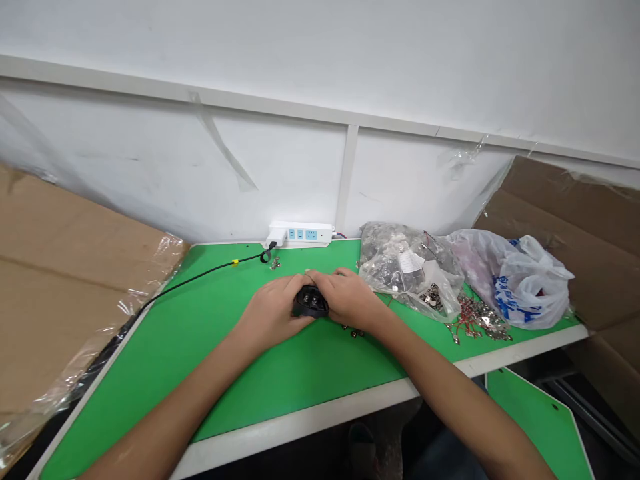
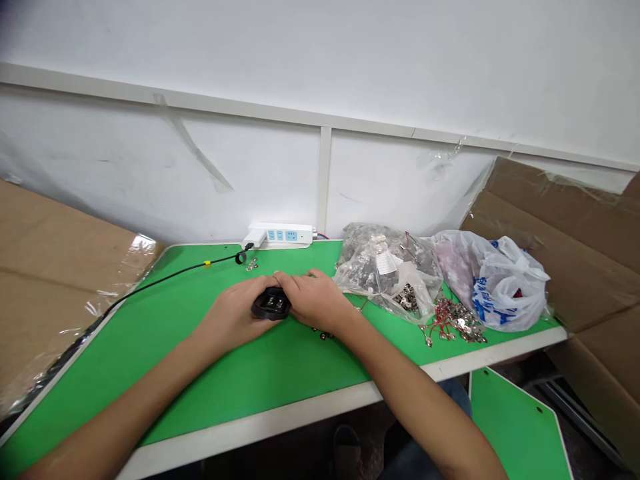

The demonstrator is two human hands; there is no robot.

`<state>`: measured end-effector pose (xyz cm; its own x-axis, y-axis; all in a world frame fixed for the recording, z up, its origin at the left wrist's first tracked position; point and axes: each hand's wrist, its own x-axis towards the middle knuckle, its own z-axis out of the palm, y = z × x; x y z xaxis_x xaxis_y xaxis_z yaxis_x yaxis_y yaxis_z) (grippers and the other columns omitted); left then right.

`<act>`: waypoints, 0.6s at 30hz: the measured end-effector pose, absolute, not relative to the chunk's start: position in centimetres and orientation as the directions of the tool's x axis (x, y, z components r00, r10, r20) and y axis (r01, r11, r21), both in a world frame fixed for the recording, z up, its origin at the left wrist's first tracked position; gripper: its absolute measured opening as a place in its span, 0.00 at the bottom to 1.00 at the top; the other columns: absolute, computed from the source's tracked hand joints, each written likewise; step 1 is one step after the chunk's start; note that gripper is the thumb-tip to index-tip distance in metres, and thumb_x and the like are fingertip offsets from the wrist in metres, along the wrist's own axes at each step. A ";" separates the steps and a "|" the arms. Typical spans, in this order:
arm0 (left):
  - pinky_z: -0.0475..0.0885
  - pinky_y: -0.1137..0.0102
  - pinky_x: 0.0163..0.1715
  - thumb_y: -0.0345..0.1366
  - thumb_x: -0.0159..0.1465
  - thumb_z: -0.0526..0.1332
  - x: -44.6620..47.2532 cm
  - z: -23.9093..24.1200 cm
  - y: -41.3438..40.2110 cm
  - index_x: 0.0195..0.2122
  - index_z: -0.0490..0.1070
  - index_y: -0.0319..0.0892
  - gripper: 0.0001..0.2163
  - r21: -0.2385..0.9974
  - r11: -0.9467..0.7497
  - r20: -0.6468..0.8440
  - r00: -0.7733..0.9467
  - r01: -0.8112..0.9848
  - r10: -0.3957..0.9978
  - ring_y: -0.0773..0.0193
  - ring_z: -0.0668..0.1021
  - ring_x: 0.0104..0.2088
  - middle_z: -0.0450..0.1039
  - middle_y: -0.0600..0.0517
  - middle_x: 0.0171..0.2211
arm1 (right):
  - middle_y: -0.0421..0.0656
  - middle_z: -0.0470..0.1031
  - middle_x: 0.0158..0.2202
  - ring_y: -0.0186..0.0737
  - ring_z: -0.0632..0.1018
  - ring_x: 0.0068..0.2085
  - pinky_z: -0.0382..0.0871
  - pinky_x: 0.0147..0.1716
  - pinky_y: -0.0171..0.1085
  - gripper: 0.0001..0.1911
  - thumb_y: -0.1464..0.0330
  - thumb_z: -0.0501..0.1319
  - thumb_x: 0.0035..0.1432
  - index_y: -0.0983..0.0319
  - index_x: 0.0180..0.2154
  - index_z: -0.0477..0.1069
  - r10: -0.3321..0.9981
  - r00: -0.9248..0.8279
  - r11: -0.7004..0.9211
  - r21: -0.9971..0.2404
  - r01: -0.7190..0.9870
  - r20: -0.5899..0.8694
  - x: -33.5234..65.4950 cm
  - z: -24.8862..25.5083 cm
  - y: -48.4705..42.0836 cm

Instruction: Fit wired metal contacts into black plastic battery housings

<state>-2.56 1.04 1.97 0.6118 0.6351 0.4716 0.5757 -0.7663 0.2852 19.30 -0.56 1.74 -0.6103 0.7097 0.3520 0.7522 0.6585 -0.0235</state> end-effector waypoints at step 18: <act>0.75 0.57 0.45 0.37 0.63 0.67 -2.2 2.5 0.8 0.50 0.70 0.44 0.15 0.325 -0.738 0.429 0.604 0.591 0.672 0.47 0.82 0.45 0.82 0.46 0.45 | 0.58 0.81 0.55 0.52 0.82 0.52 0.70 0.54 0.51 0.27 0.72 0.53 0.72 0.72 0.69 0.57 0.721 -0.610 0.644 0.006 0.765 0.329 19.2 2.2 -0.8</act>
<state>-2.25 0.76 2.48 0.6035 0.6719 0.4292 0.5909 -0.7384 0.3250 19.23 -0.80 2.16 -0.6096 0.7212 0.3291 0.7651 0.6439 0.0060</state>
